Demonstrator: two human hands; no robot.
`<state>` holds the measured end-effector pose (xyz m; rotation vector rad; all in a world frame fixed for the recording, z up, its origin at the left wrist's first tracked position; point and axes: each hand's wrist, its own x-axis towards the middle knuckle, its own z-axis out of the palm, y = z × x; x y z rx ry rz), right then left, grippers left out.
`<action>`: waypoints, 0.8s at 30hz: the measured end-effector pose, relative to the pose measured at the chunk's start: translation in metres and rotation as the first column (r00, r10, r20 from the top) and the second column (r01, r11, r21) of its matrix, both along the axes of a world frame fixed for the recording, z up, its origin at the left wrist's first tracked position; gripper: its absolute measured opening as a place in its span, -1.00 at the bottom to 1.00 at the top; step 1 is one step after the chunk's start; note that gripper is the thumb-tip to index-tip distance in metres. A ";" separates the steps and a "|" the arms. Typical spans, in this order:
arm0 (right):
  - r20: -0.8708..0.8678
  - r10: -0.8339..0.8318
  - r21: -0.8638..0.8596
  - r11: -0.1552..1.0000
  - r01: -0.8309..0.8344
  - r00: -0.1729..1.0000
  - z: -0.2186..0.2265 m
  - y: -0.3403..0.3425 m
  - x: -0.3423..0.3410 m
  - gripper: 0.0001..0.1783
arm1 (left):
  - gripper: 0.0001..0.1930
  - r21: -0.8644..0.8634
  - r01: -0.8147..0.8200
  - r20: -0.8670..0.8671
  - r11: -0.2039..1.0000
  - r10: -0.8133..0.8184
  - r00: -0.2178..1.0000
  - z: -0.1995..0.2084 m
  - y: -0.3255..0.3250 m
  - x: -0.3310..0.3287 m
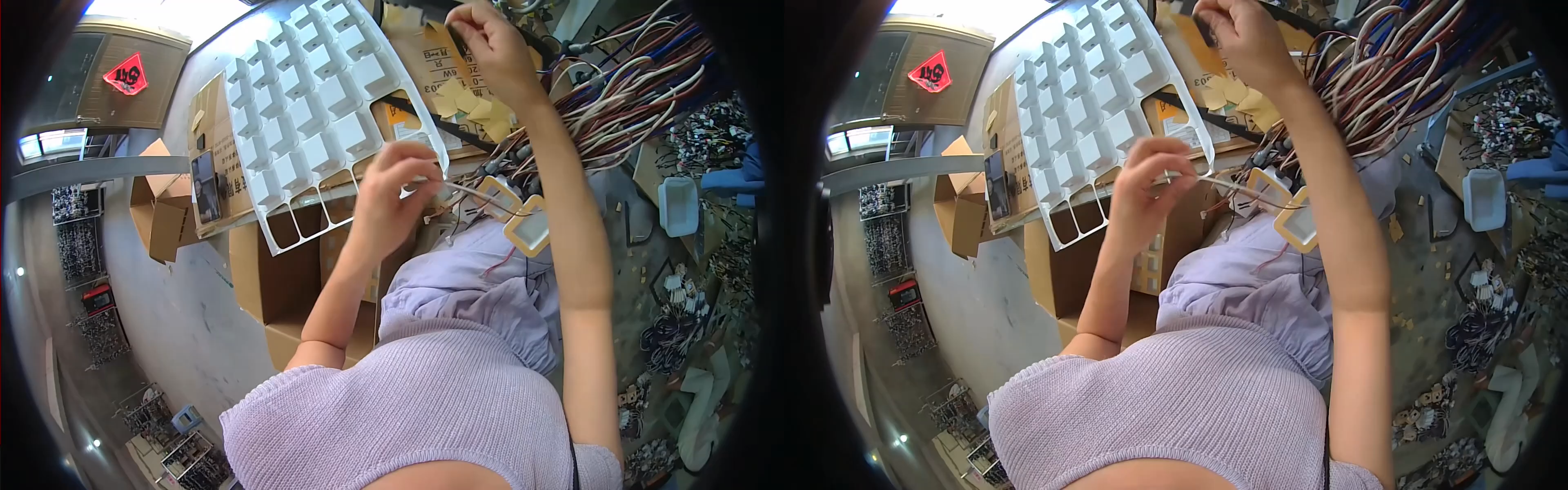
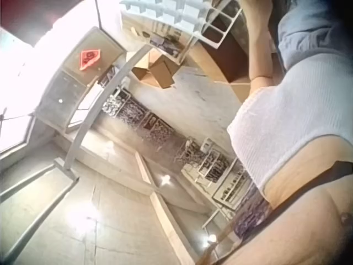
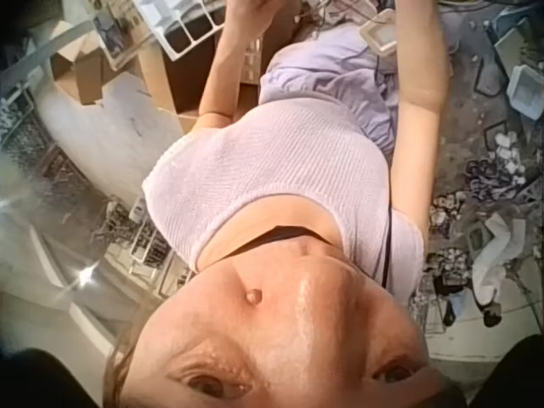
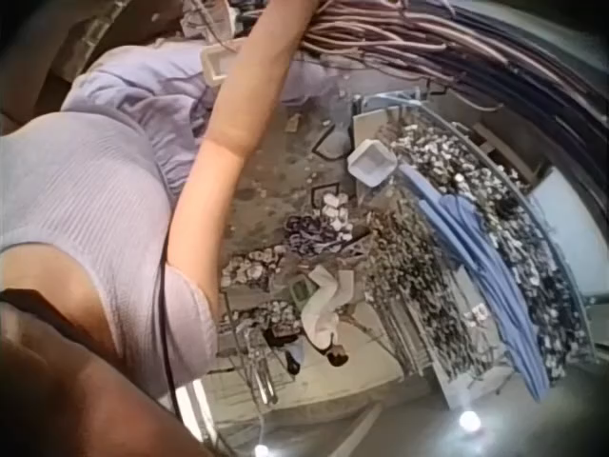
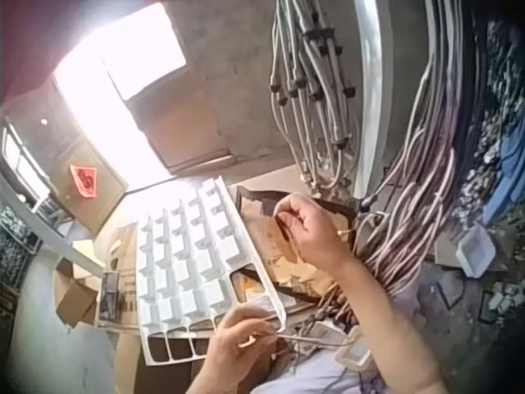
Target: Assembling complex wire harnesses by inserting specific wires into plastic connectors and securing them with tape and housings.
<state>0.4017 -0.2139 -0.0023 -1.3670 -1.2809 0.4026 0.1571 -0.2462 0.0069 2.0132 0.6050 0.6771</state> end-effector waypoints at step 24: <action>0.450 -0.133 0.179 0.982 0.057 0.883 -0.010 -0.050 -0.054 -0.91 | -0.71 0.339 -0.262 0.003 0.903 0.278 0.961 -0.003 0.010 0.045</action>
